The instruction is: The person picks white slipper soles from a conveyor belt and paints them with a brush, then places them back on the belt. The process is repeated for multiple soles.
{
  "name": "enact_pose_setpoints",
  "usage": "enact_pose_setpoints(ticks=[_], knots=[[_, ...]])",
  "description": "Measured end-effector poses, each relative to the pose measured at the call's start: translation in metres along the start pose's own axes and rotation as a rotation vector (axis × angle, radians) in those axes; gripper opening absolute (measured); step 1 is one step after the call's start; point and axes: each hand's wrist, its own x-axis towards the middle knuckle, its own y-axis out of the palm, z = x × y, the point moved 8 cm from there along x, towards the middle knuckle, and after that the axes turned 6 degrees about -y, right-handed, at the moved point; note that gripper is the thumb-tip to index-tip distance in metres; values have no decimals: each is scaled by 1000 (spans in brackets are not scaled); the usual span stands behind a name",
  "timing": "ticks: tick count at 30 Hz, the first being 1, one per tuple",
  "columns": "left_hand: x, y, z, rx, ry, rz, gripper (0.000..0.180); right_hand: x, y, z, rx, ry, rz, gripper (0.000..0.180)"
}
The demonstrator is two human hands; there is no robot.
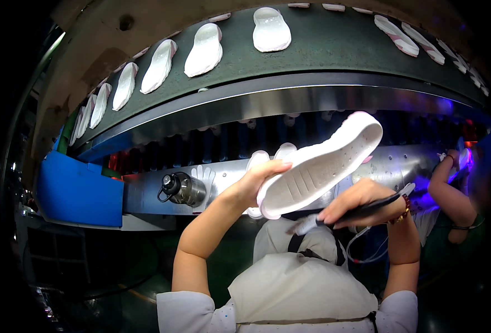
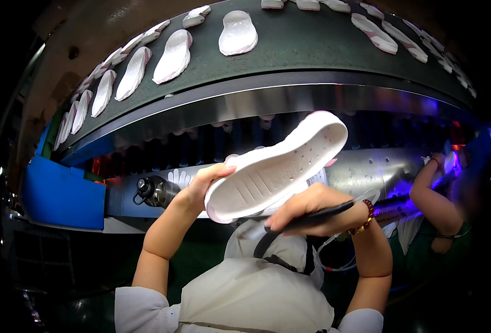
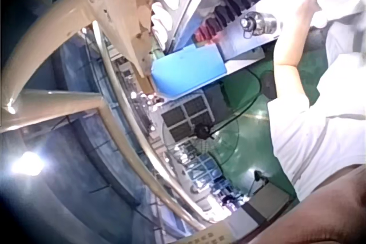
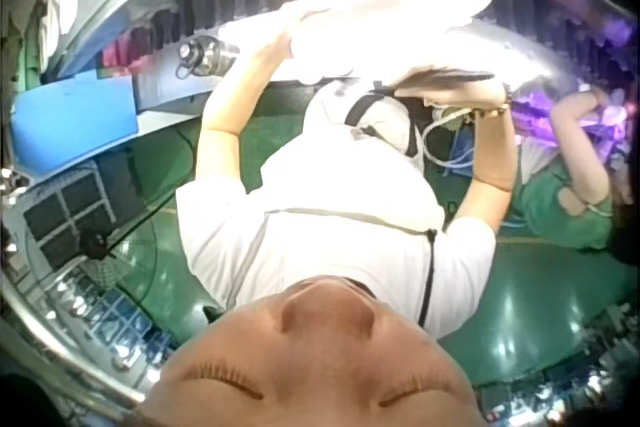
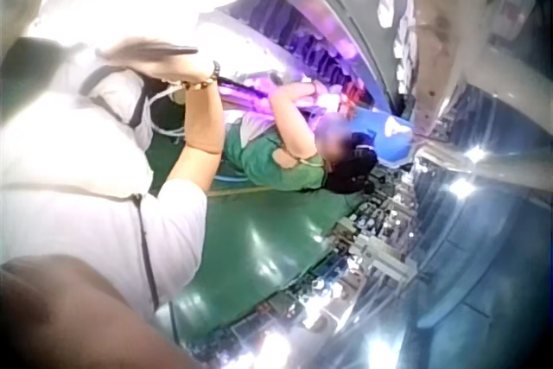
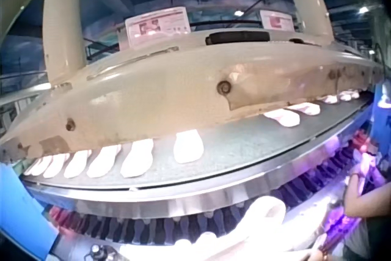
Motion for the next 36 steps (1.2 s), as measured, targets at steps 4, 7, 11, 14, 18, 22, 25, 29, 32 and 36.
enact_pose_setpoints(ticks=[4, 7, 11, 14, 18, 22, 25, 29, 32, 36], knots=[[2, 12, -1, 143, -110, -86, 51, -1, -6, -11, -88, 63, 35, 17], [-2, 14, -1, 211, -117, -91, 53, -6, 4, -7, -322, 191, 264, 14], [-4, 9, 4, 175, -185, -109, 56, -16, -25, -13, -120, 102, -68, 15], [-6, 2, 1, 250, -162, -242, 49, -26, -19, -10, -328, 129, 73, 14], [-11, -10, 7, 108, -103, -230, 46, -33, -34, -15, -134, 122, -92, 14], [-14, -18, 8, 267, -135, -307, 47, -51, -34, -32, -234, 232, -23, 11], [-12, -25, 11, 123, -55, -272, 53, -56, -41, -23, -246, 247, -74, 14], [-13, -13, 3, 222, -22, -185, 51, -79, -57, -42, -131, 273, -301, 20], [-11, -19, 11, 133, 1, -173, 49, -87, -50, -44, -111, 397, -269, 20], [13, -11, 33, -269, 47, 34, 52, -65, -37, -31, 173, 282, -533, 21]])
